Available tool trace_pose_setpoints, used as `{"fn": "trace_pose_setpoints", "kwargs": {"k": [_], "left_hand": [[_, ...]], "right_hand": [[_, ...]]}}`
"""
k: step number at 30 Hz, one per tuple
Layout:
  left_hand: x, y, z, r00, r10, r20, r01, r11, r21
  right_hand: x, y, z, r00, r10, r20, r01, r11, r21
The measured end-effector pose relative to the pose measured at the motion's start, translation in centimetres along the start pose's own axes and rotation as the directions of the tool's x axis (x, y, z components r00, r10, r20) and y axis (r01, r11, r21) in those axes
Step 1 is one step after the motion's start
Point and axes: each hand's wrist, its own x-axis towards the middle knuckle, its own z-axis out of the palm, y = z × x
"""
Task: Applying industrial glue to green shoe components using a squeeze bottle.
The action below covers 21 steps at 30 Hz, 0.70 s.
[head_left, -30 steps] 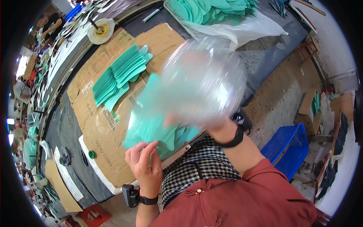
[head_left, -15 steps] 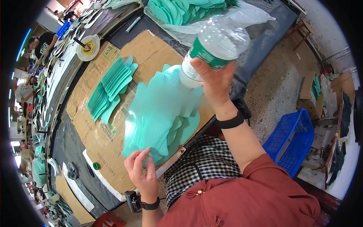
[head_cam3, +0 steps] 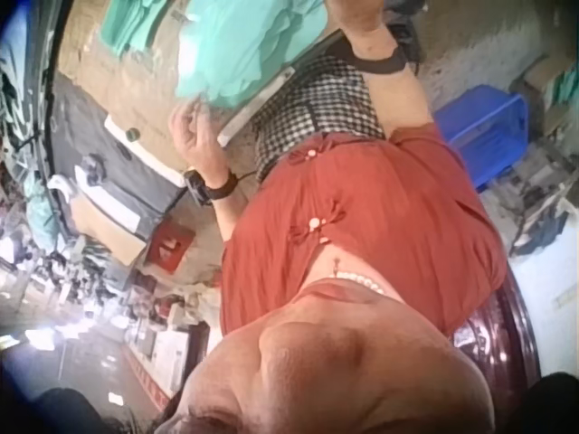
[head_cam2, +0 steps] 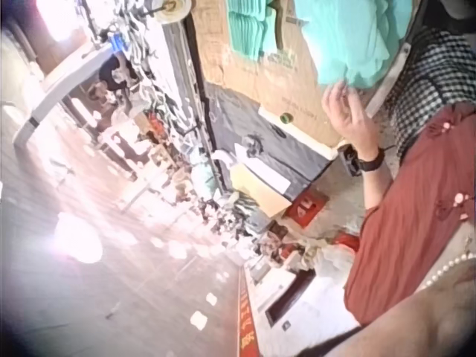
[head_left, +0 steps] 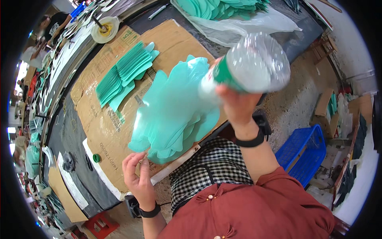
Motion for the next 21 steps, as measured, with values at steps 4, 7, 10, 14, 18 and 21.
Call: {"fn": "trace_pose_setpoints", "kwargs": {"k": [4,7,10,14,18,21], "left_hand": [[0.4,-1.7,-0.8,0.996,0.08,-0.034,-0.08,0.997,-0.001],[1.1,-2.2,-0.9,0.997,0.037,-0.067,-0.035,0.999,0.032],[0.4,-1.5,-0.6,0.994,-0.082,-0.072,0.063,0.971,-0.229],[0.8,-1.4,-2.5,0.992,-0.023,-0.127,0.023,1.0,-0.003],[0.6,-2.8,-3.1,0.985,-0.113,-0.127,0.103,0.991,-0.086],[0.5,-3.7,-3.0,0.991,-0.08,-0.11,0.076,0.996,-0.041]], "right_hand": [[-3.4,-3.6,3.2,0.892,-0.133,0.432,0.151,0.988,-0.007],[-3.1,-4.6,10.7,0.892,-0.272,0.361,0.098,0.896,0.433],[-1.4,-4.6,12.3,0.903,-0.277,0.329,0.187,0.942,0.279],[4.0,-2.2,11.2,0.949,-0.195,0.247,0.147,0.969,0.197],[1.0,-4.9,11.4,0.888,-0.269,0.372,0.224,0.961,0.159],[-1.7,-7.1,12.3,0.682,-0.292,0.67,0.033,0.928,0.371]]}}
